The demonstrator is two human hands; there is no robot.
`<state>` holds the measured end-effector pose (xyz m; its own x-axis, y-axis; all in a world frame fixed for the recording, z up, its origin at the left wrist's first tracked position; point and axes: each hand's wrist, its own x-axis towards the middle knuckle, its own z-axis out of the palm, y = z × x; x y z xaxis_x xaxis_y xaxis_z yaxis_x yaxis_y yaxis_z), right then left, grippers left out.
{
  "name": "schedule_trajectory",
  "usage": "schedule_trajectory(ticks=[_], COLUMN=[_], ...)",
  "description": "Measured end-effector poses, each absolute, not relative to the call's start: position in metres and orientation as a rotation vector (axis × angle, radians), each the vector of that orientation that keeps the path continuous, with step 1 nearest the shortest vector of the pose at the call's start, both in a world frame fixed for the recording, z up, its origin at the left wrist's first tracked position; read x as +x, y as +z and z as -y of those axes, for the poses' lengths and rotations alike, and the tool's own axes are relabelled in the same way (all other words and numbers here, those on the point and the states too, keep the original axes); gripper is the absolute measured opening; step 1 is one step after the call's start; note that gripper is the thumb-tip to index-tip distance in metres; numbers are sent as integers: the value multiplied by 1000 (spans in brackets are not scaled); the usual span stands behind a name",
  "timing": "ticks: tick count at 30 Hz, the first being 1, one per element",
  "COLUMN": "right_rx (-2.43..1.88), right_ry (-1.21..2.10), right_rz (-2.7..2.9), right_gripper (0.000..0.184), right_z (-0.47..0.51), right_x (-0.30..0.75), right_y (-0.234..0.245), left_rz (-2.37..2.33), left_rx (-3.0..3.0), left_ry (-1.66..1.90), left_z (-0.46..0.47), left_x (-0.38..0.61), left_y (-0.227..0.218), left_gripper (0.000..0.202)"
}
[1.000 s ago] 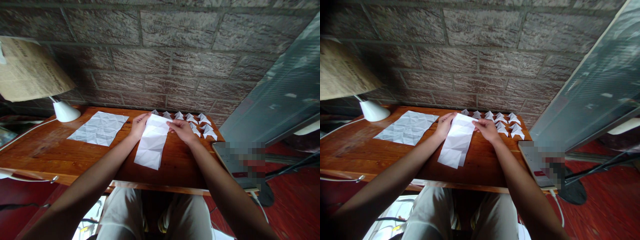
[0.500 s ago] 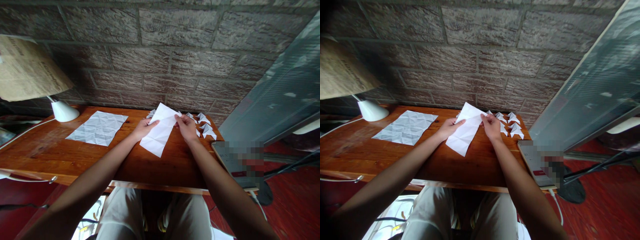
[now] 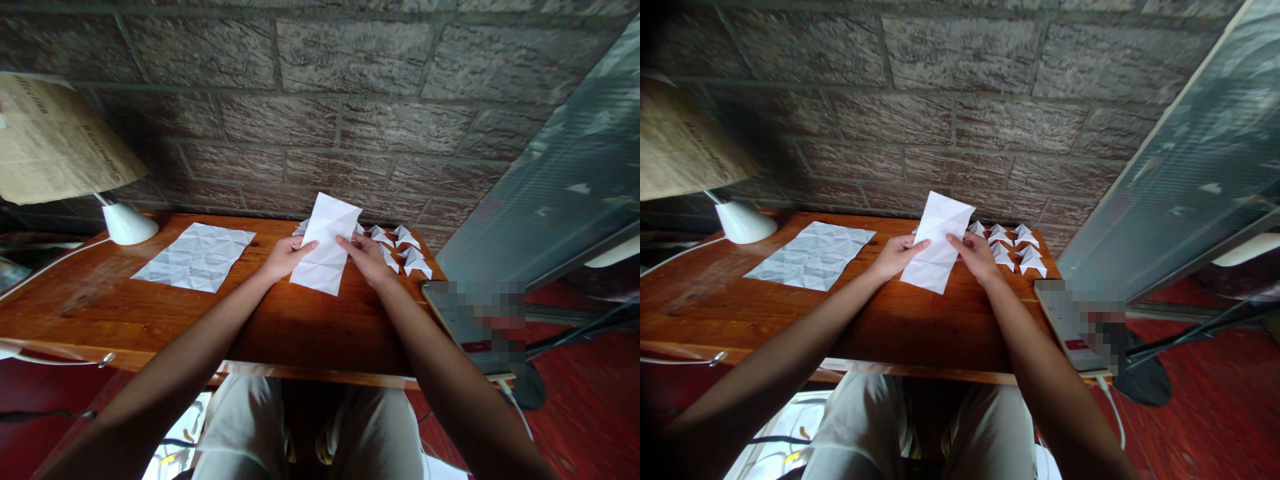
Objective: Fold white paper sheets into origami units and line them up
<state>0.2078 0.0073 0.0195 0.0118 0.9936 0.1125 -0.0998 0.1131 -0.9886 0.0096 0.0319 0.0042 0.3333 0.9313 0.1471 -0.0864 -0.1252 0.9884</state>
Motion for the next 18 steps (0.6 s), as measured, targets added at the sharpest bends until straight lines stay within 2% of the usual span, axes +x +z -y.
schedule_trajectory(ticks=[8, 18], right_rx=[-1081, -1134], right_ry=[963, 852], right_rz=[1127, 1044], right_gripper=[43, 45], right_z=[-18, -21], right_x=[216, 226], right_y=[8, 13], left_rz=[-799, -845], left_rx=[1436, 1323], left_ry=[798, 825], left_z=[-33, -37], left_x=[10, 7], left_y=[3, 4], left_gripper=[42, 55])
